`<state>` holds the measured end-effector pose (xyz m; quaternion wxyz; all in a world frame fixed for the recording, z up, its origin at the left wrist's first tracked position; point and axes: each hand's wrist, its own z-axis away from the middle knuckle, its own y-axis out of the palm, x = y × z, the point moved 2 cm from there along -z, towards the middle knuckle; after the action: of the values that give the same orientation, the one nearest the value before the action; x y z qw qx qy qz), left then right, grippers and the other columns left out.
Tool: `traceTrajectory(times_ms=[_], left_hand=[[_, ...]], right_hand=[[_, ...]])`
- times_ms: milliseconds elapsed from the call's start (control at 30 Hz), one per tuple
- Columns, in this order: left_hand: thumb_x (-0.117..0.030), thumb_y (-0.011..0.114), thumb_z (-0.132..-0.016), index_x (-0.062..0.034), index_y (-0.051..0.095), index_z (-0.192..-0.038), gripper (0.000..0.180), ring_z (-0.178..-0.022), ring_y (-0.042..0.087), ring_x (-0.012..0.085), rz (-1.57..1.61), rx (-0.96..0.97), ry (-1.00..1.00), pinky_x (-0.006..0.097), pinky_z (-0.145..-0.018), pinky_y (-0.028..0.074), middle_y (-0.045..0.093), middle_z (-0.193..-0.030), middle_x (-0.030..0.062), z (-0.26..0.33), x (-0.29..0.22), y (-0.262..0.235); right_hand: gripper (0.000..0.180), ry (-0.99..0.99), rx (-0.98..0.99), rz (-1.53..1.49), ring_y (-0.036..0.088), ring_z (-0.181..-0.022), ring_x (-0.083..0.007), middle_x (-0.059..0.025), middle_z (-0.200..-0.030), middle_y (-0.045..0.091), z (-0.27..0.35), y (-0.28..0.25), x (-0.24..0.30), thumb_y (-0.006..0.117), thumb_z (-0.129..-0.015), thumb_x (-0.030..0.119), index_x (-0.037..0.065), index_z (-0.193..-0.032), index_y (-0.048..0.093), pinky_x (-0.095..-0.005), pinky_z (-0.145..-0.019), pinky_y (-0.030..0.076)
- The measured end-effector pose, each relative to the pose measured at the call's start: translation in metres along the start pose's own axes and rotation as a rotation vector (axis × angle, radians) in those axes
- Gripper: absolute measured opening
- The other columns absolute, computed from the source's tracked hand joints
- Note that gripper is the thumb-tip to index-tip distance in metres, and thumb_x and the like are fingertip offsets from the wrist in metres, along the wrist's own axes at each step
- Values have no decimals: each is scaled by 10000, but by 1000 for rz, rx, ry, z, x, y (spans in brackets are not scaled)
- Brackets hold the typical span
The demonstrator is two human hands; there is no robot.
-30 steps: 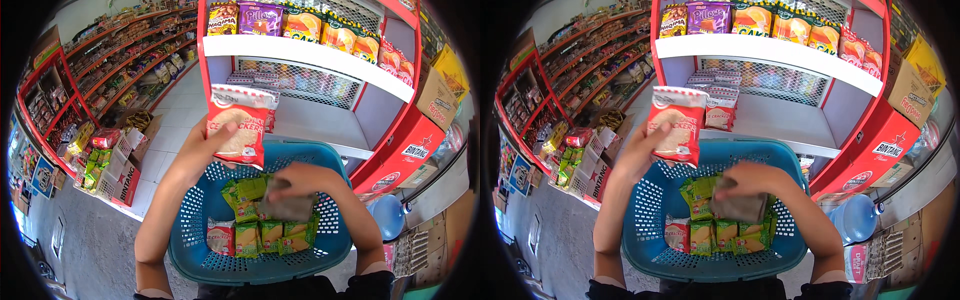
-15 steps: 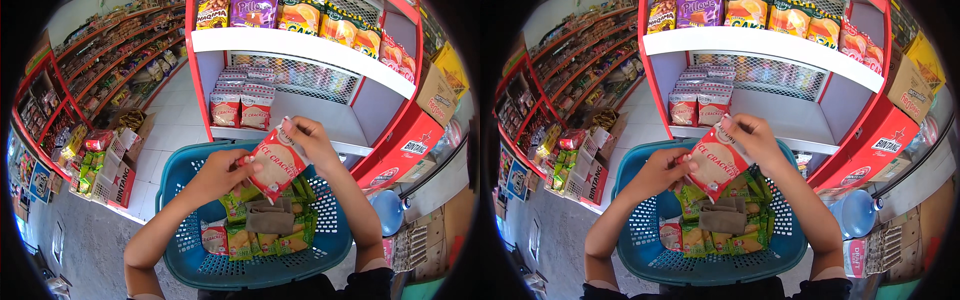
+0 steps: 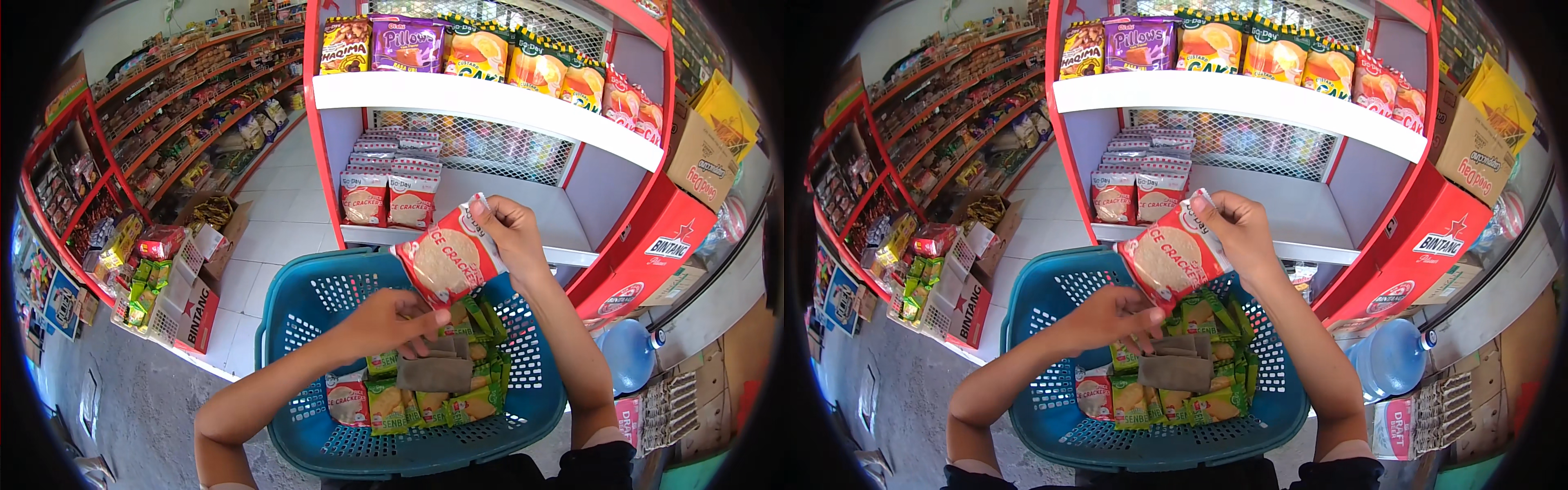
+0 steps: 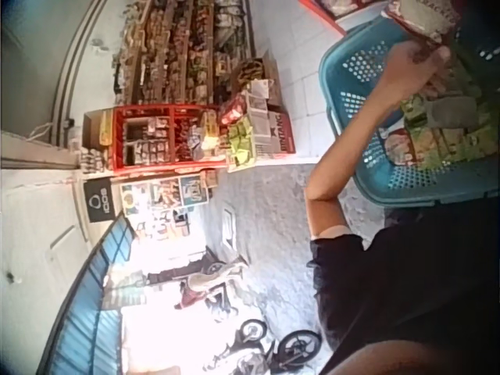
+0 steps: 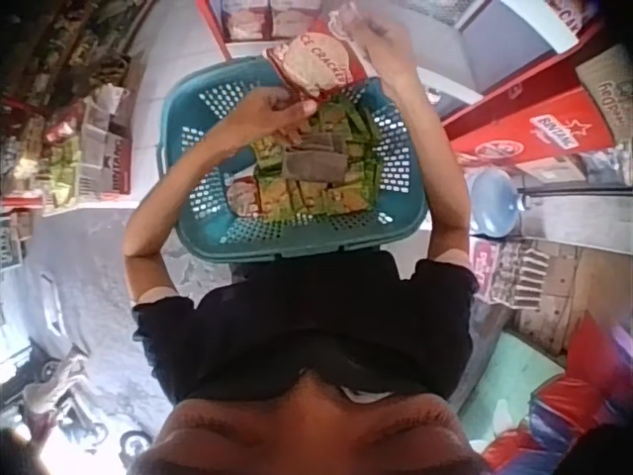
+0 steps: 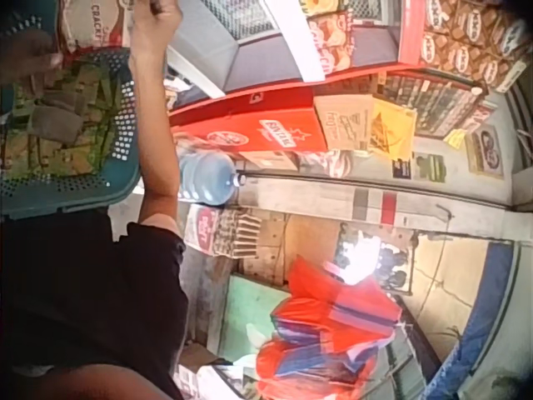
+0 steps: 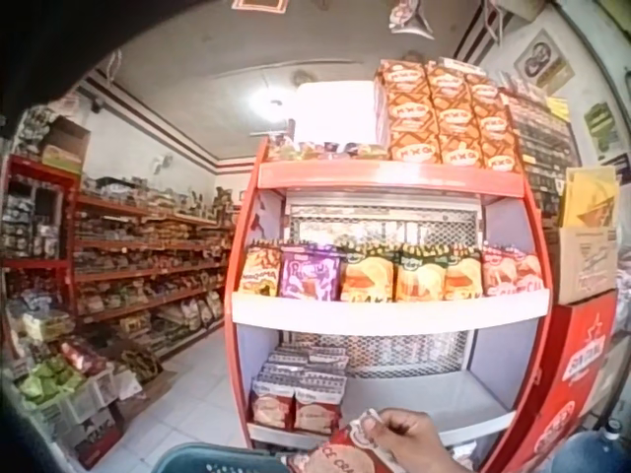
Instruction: The person wipes the packaging of rice crackers with a cloth while holding them over a blue basket. The person repeatedly picks up individual packs of crackers from the basket, wipes them with a cloth, and places them back into the basket.
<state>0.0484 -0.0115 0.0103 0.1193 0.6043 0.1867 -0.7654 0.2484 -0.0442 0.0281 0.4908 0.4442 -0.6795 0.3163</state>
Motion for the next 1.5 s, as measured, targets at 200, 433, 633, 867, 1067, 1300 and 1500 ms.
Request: traceTrajectory(times_ms=[200,433,633,867,1067,1300,1500], left_hand=[[-274,514,-899,17,588,-853,303,-599,608,136,50,79,109,244,-537,482,621,-695,79,-1,-7,-7],[-229,477,-914,14,586,-921,267,-620,600,124,232,-169,249,244,-557,474,619,-716,78,-4,0,-10],[-277,487,-905,2,584,-955,300,-659,610,168,30,-145,191,280,-609,482,622,-737,92,-16,10,-7],[-385,549,-824,-45,609,-845,347,-702,592,346,-876,-60,271,422,-665,468,598,-709,184,-3,22,-8],[-351,551,-820,-41,572,-856,312,-722,583,306,-992,-20,435,419,-653,449,594,-695,138,-1,22,3],[-337,551,-822,-49,572,-860,291,-793,570,269,-1022,36,414,367,-712,430,606,-755,102,7,24,0],[-329,620,-718,-61,562,-1054,434,-863,539,288,-1148,122,325,431,-795,390,601,-899,111,9,28,1]], right_hand=[[297,178,32,-138,530,-590,-42,2,-716,607,-4,-9,-3,588,-853,333,39,-831,622,-198,-509,416],[734,266,313,-894,491,-1117,-215,-145,-1226,494,6,6,28,323,-852,623,7,-1240,414,-360,-948,374],[531,110,192,-337,464,-1127,-197,-85,-1223,472,18,33,10,503,-874,349,87,-1300,322,-361,-926,382],[468,296,170,-125,531,-1008,-190,-110,-1119,513,-79,34,-24,636,-797,171,13,-1171,402,-341,-830,465],[334,178,26,119,577,-798,-149,-74,-910,599,-199,56,-57,712,-739,229,28,-962,565,-317,-714,481],[354,284,2,332,475,-609,-65,19,-733,568,-255,72,-103,742,-710,331,79,-904,589,-238,-542,409],[411,260,68,471,547,-632,-87,-32,-774,617,-254,81,-105,756,-690,337,27,-896,581,-221,-530,425]])
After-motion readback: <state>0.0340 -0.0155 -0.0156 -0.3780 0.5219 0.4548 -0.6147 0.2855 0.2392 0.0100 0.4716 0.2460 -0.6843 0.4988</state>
